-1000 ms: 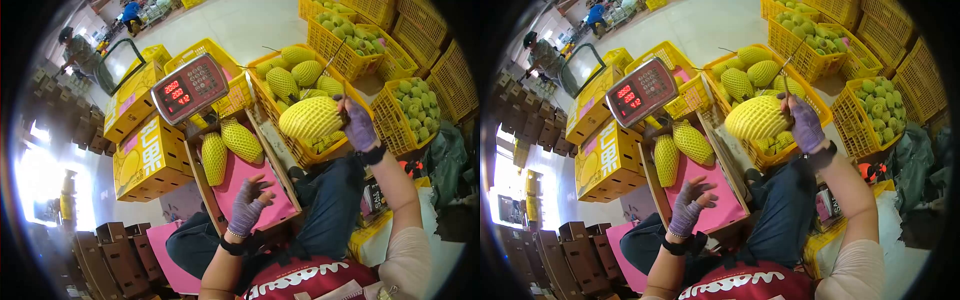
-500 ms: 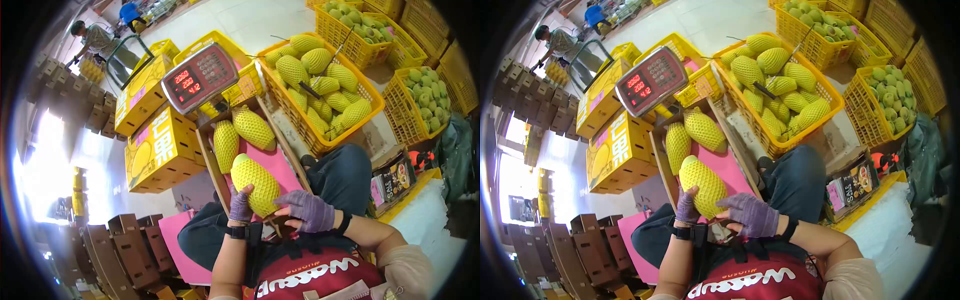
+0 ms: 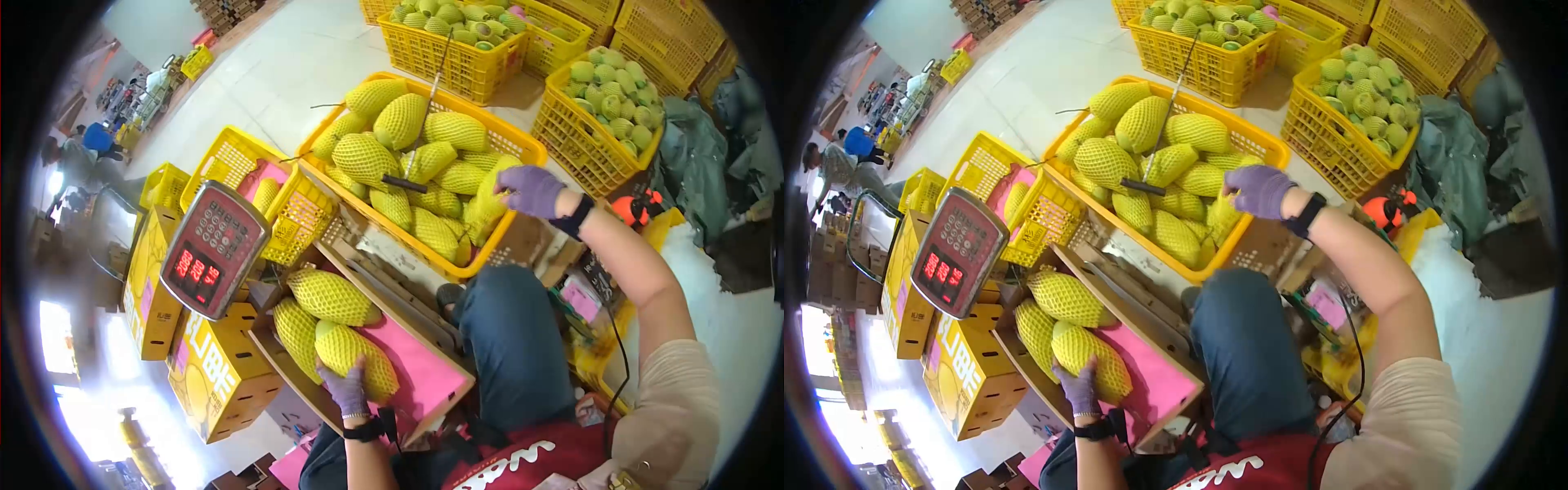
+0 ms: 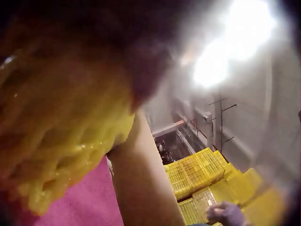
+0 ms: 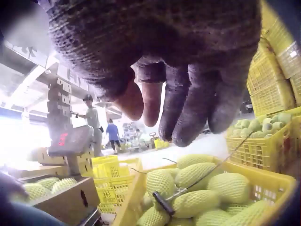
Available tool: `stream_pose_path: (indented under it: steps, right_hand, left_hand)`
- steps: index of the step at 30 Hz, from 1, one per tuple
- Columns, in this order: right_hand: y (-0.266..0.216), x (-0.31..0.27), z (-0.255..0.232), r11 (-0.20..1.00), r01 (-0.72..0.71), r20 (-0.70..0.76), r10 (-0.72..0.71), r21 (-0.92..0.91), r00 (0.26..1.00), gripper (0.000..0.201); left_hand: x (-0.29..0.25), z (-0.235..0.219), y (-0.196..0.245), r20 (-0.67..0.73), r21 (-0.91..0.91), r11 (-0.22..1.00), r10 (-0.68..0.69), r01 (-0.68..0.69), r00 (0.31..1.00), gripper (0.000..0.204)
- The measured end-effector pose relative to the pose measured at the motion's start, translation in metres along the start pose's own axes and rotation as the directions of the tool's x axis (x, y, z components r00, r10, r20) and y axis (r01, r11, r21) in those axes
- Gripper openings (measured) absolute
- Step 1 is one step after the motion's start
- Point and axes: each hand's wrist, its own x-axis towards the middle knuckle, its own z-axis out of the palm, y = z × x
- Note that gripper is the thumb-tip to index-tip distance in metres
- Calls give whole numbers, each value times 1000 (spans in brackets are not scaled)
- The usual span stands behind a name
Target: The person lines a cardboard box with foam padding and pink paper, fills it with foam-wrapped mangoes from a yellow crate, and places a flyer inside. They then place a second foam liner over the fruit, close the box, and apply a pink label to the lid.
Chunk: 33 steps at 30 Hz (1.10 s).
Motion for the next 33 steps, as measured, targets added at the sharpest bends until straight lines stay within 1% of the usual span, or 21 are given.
stream_pose_path:
  steps: [1,2,4,6,8,10,11,12,14,15,16,18,19,21,22,24,26,28,30,32,33]
  right_hand:
    - [13,25,24,999,25,66,-27,35,997,24]
    - [10,50,39,995,-77,168,66,58,984,24]
    - [26,99,85,996,-57,92,64,-70,994,24]
    - [31,143,109,983,-168,46,171,-69,984,25]
    - [23,174,119,960,-274,33,276,-59,961,24]
    - [1,197,120,921,-379,133,388,-86,912,32]
    - [-9,199,126,925,-377,96,380,-41,920,39]
    - [-16,199,132,925,-380,55,380,4,923,47]
    - [-33,205,126,926,-365,169,376,-95,911,61]
    - [-36,212,130,919,-385,254,392,-79,884,63]
    - [-39,215,138,906,-420,267,420,-63,867,61]
    - [-26,222,154,908,-409,254,377,87,891,53]
    - [-18,224,160,911,-403,256,371,87,893,53]
    - [-22,222,151,888,-450,244,417,99,876,40]
    - [-26,221,149,883,-429,185,397,191,899,30]
    - [-45,223,129,878,-204,-36,242,433,970,30]
    - [-67,255,118,894,-93,-151,175,438,973,33]
    - [-90,292,105,931,-101,-112,149,350,982,37]
    - [-100,330,120,926,-90,-86,130,366,988,41]
    - [-111,345,130,940,-129,-48,152,315,987,41]
    - [-113,351,134,932,-169,65,156,322,986,39]
  left_hand:
    - [0,0,-10,7,-90,995,-47,48,999,95]
    - [-1,1,-2,-5,-78,996,-47,46,999,95]
    - [-8,2,24,68,-219,965,-130,142,989,93]
    - [-9,1,25,70,-184,977,-97,108,993,93]
    - [-10,2,14,54,-204,973,-102,111,993,95]
    - [-10,-1,7,42,-160,984,-73,79,996,93]
    - [-10,1,8,41,-117,992,-37,41,998,92]
    - [-10,4,27,67,-204,975,-72,84,995,98]
    - [-10,10,52,76,-191,979,-61,74,995,98]
    - [-10,9,48,86,-181,980,-69,84,994,98]
    - [-11,8,42,87,-216,971,-84,101,993,98]
    - [-10,8,39,78,-253,961,-99,115,992,98]
    - [-10,8,39,84,-237,965,-95,112,992,99]
    - [-11,5,41,80,-222,970,-85,101,993,99]
    - [-10,4,44,87,-226,971,-64,83,994,99]
    - [-11,8,46,104,-238,970,-30,55,994,99]
    - [-12,8,44,121,-223,973,-38,64,992,97]
    - [-12,10,48,105,-210,974,-65,86,992,93]
    - [-11,11,45,121,-259,961,-62,92,991,94]
    - [-11,9,50,118,-191,976,-81,103,990,94]
    - [-11,6,42,118,-199,975,-73,96,990,95]
